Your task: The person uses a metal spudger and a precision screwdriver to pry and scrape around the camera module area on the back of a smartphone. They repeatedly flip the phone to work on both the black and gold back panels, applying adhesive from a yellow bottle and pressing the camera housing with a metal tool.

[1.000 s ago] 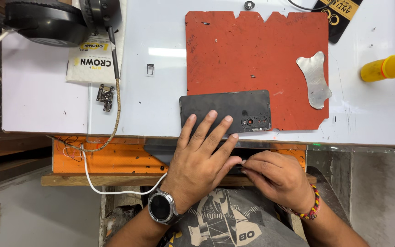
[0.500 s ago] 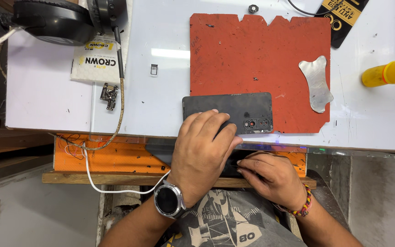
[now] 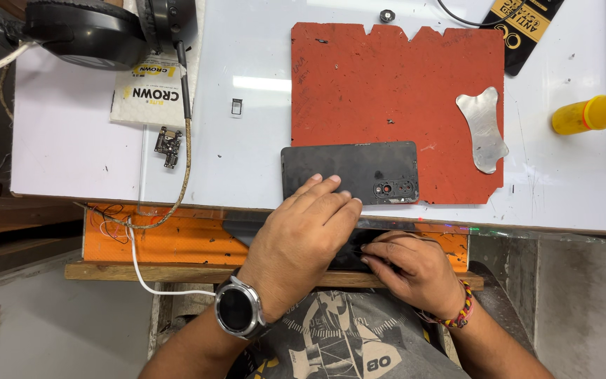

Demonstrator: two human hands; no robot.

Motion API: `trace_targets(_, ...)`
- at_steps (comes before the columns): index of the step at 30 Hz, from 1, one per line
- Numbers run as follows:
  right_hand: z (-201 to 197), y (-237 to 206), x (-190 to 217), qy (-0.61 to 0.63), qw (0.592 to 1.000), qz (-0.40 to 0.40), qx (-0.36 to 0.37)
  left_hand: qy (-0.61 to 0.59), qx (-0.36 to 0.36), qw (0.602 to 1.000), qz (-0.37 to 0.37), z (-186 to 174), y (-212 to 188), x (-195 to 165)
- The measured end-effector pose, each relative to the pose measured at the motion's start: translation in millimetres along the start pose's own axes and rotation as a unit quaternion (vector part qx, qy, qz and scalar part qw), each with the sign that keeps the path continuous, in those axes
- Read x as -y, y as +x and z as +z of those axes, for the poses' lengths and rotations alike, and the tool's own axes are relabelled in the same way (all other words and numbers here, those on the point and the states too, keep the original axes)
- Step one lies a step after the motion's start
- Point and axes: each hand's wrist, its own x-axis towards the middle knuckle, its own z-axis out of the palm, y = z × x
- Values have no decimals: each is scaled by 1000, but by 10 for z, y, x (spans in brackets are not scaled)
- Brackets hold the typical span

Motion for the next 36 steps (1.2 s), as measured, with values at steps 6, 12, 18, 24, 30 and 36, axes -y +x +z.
trace_targets(6, 16, -18, -33, 6, 1000, 22, 5, -8, 13, 1000, 9, -40, 15, 11)
trace_targets(12, 31, -30, -54, 12, 1000, 24, 1, -4, -5, 1000, 6, -34, 9, -1)
trace_targets(18, 31, -32, -48, 21, 999, 37, 4, -5, -32, 999, 1, 32, -22, 3)
trace_targets(24, 25, -26, -44, 6, 1000, 26, -1, -4, -88, 994, 59, 173, -220, 47)
trace_targets(30, 32, -60, 76, -44, 999, 0, -11, -59, -54, 994, 78, 334, -685, -101)
trace_targets(36, 43, -104, 220, -34, 998, 59, 6, -90, 6, 996, -15, 287, -950, -83)
